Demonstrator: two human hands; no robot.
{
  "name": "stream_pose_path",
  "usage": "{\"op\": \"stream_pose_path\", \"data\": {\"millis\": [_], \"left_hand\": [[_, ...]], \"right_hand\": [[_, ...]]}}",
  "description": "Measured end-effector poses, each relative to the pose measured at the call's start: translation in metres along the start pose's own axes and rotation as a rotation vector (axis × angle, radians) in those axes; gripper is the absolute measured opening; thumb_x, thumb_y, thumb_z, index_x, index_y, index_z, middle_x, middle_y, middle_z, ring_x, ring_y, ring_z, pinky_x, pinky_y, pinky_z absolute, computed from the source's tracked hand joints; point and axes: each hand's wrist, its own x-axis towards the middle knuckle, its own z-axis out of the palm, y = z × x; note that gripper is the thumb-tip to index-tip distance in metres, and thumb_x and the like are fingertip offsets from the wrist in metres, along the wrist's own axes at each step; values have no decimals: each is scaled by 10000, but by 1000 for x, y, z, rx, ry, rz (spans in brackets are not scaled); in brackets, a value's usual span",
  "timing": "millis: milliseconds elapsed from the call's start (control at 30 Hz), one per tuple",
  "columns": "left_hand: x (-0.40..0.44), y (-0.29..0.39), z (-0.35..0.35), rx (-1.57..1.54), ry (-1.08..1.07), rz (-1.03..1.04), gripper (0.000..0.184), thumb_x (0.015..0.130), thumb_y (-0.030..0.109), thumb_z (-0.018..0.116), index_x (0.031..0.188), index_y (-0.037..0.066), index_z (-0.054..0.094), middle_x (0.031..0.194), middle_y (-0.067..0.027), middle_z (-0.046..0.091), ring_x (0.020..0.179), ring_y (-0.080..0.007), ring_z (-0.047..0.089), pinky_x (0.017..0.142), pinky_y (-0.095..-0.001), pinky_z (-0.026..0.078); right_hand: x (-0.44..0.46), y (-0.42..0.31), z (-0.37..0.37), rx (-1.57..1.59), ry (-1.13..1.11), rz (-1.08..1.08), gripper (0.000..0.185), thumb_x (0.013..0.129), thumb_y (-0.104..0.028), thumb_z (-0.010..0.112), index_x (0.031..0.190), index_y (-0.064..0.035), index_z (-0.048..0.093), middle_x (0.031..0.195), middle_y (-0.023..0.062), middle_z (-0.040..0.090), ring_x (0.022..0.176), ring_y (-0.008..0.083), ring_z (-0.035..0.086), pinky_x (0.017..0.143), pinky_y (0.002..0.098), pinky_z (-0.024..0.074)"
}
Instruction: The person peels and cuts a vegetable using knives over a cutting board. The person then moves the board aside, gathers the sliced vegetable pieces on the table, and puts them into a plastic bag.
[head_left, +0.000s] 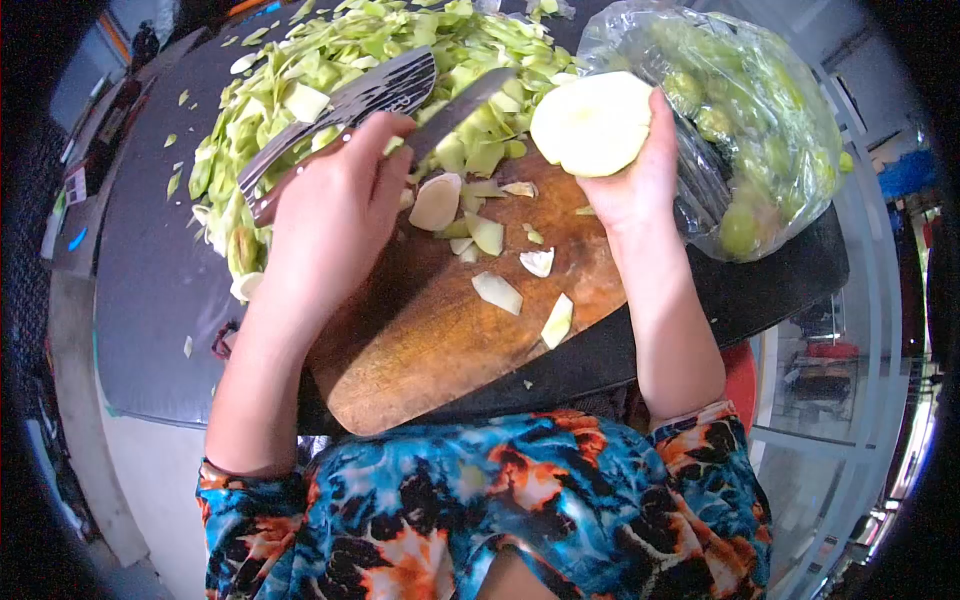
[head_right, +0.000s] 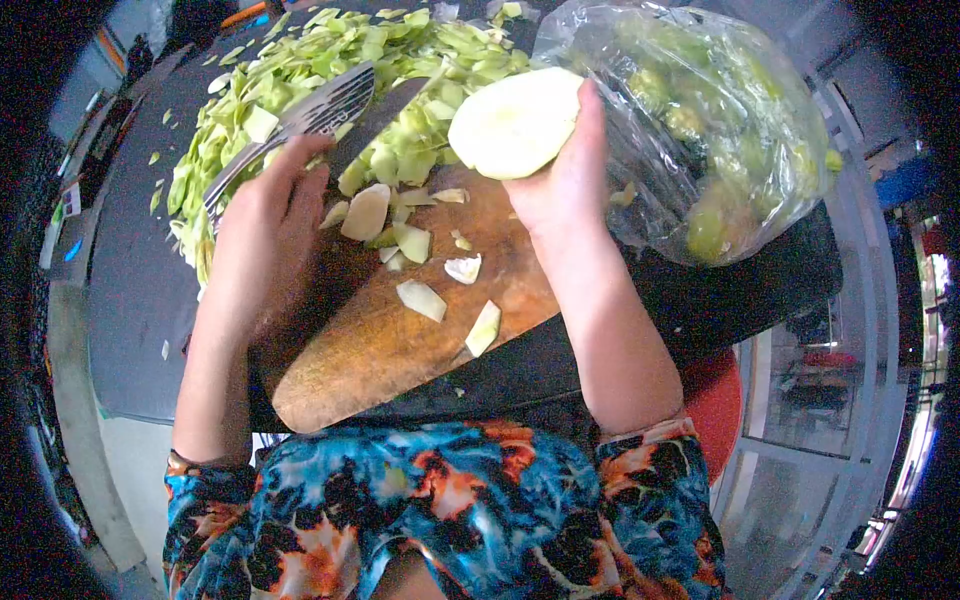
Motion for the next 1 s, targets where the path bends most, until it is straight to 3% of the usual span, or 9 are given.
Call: {"op": "stream_pose_path", "data": {"millis": [67,167,200,367,433,633,733,967,1000], "left_hand": [[3,-7,-1,102,-30,-61,191,875,202,583,1025,85,573,737,-161,631,737,-348,637,638,-451,486],[2,-15,15,215,109,221,243,844,217,617,1045,86,574,887,-122,634,883,-310,615,751,-430,467],[0,-5,8,270,46,194,317,832,214,643,1108,83,563,1040,-120,611,983,-302,582,826,-400,446],[-3,5,14,-78,73,429,409,749,384,712,1018,98,599,936,-60,593,886,-256,578,793,-399,409],[-6,6,11,-36,-9,364,387,739,310,741,1005,64,607,977,-62,619,944,-236,583,841,-357,391],[-4,-2,14,-139,-45,343,296,745,271,740,946,90,621,834,-30,622,851,-218,588,814,-348,382],[-8,3,13,-60,-2,354,230,754,215,724,925,102,619,808,-27,617,823,-210,591,801,-355,379],[-11,10,21,59,115,353,88,752,166,650,784,120,582,689,-15,593,719,-210,604,781,-457,379],[-11,10,20,82,86,346,95,755,156,654,814,117,592,711,-22,600,729,-205,603,783,-431,372]], "right_hand": [[-2,4,3,19,-12,100,532,898,-504,503,1218,-81,476,1166,90,564,1112,259,543,967,452,430],[-13,7,12,-25,-96,139,531,891,-496,526,1215,-78,479,1154,84,570,1101,249,551,956,438,441],[-16,10,14,-49,-136,139,531,888,-497,533,1211,-78,481,1147,84,573,1093,243,556,952,431,445],[-40,24,24,-198,-265,194,470,955,-466,422,1213,-81,502,1146,83,589,1062,199,583,918,369,484],[-47,30,25,-245,-326,214,451,982,-435,382,1228,-73,490,1131,81,589,1028,182,587,890,344,488],[-49,40,17,-323,-374,242,451,997,-414,356,1233,-54,490,1117,83,593,1005,163,590,878,320,486],[-54,40,23,-300,-343,214,346,985,-376,432,1153,-77,473,1015,39,542,909,110,546,790,278,465],[-62,47,27,-470,-354,-9,360,987,-336,447,1200,-46,449,1029,42,535,933,105,521,818,262,434],[-61,46,27,-460,-350,5,365,988,-334,448,1210,-44,444,1036,41,533,938,104,517,822,260,429]]}}
